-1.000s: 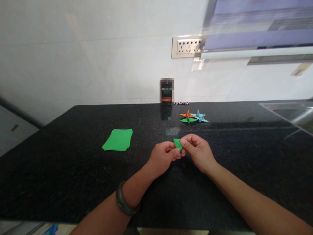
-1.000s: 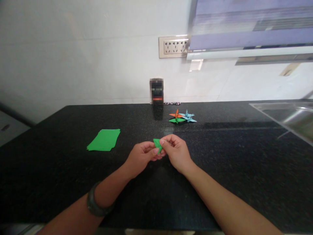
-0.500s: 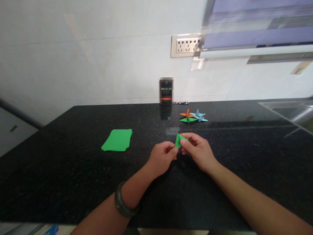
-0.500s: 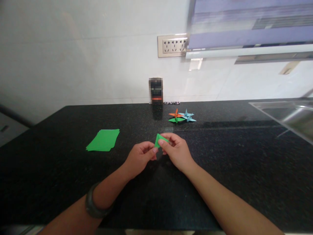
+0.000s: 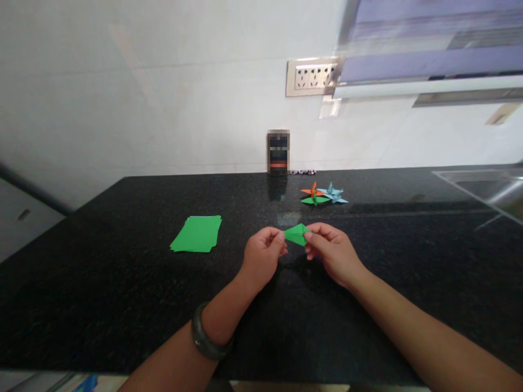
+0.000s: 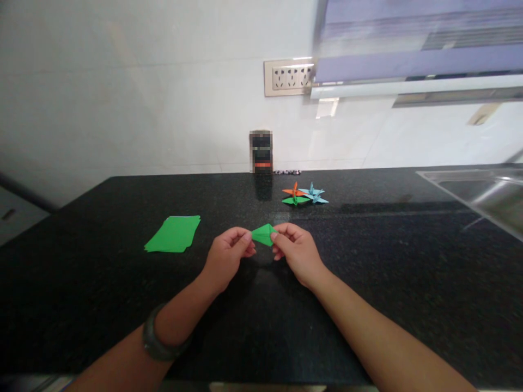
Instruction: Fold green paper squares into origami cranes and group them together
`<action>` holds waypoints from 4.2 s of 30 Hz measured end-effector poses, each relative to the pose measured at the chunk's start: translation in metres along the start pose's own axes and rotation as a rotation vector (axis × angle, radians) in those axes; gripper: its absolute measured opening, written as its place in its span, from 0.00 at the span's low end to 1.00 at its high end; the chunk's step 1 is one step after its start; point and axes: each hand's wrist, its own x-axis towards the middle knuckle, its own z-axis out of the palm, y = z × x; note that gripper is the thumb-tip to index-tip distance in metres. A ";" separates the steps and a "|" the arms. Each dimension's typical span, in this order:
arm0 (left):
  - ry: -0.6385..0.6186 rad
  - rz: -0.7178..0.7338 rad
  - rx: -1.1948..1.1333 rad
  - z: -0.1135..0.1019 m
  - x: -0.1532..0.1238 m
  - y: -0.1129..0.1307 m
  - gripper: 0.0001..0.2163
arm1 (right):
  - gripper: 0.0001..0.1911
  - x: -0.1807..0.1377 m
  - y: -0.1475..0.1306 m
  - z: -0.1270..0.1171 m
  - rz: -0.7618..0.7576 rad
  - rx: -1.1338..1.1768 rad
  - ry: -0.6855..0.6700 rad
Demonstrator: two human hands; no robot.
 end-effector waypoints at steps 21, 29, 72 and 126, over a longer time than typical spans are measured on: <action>-0.209 -0.096 -0.243 0.003 -0.005 0.006 0.10 | 0.08 -0.006 0.000 0.003 -0.178 -0.274 -0.071; -0.229 -0.280 -0.323 0.004 -0.007 0.005 0.10 | 0.06 -0.008 -0.001 0.004 -0.653 -0.511 0.029; -0.253 -0.103 -0.212 0.006 -0.007 0.000 0.14 | 0.06 -0.002 -0.005 0.001 -0.649 -0.741 0.048; -0.297 -0.291 -0.646 0.006 -0.002 -0.001 0.17 | 0.12 -0.014 -0.013 0.002 -0.563 -0.535 -0.207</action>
